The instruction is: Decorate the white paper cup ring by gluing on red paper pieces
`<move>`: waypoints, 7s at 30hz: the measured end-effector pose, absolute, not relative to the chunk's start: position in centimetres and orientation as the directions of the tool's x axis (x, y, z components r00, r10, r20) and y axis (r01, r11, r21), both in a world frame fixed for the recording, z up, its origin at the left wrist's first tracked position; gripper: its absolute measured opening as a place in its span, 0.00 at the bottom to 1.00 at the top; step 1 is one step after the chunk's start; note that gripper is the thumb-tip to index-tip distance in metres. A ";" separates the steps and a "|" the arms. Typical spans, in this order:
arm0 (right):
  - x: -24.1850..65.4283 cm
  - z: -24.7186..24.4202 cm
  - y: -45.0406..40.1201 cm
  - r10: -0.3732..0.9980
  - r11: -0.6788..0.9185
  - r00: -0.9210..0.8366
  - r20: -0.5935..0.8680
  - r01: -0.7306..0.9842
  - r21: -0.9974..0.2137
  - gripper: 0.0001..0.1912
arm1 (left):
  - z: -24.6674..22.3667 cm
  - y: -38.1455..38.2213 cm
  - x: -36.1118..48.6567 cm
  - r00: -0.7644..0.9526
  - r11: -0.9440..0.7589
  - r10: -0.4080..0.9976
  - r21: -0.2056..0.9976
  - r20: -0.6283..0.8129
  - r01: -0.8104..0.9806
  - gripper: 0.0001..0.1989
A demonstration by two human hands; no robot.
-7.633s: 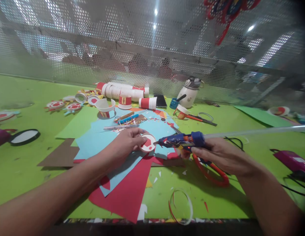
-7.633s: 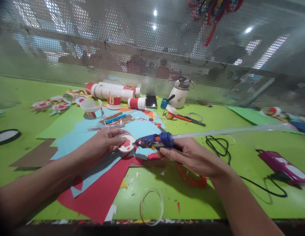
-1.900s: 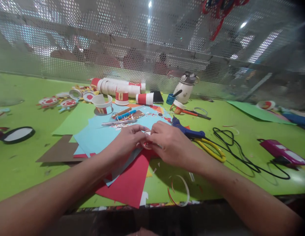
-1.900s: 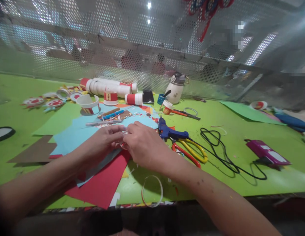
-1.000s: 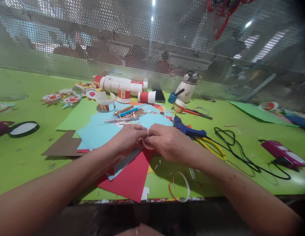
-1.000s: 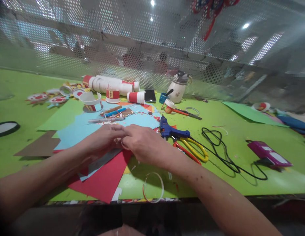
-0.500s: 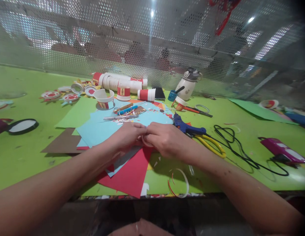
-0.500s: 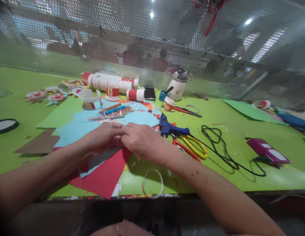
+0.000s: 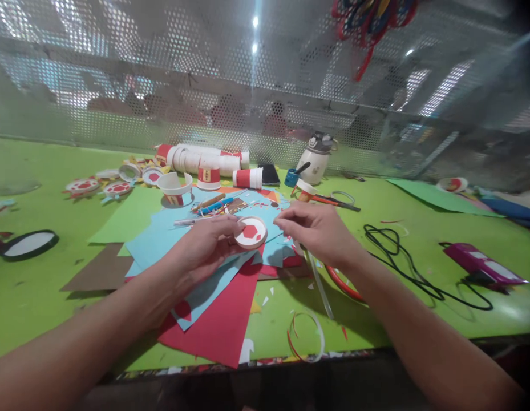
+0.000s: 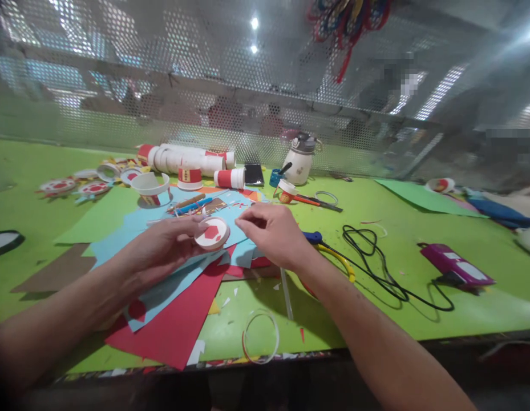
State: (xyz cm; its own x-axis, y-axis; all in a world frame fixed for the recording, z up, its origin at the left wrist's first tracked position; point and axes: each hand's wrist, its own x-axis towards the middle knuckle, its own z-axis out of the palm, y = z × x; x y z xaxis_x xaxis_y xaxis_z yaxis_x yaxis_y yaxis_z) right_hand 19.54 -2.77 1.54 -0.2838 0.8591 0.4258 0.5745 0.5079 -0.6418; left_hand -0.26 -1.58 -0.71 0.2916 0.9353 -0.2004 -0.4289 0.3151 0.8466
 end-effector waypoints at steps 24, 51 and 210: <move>17.1 0.3 -3.6 0.929 -0.321 -0.173 -0.327 0.063 -0.945 0.05 | -0.5 -1.7 -0.2 0.236 0.281 0.952 0.859 -0.194 -0.427 0.06; 20.1 1.1 -2.1 0.968 -0.102 -0.221 -0.116 0.073 -0.992 0.07 | -1.0 -1.4 -0.3 0.212 0.265 0.957 0.888 -0.196 -0.375 0.04; 20.2 1.7 -2.5 0.942 0.151 -0.332 0.047 0.293 -0.944 0.05 | -1.9 -2.7 0.4 0.495 0.268 0.865 0.910 -0.083 -0.316 0.27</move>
State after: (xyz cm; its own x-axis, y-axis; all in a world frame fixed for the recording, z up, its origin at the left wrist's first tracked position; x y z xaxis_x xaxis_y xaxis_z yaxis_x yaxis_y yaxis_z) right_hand 20.20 -2.47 1.74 -0.3324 0.9419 0.0472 0.2933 0.1508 -0.9441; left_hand 0.36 -2.73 -1.86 0.4950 0.8650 -0.0825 -0.3163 0.2678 0.9101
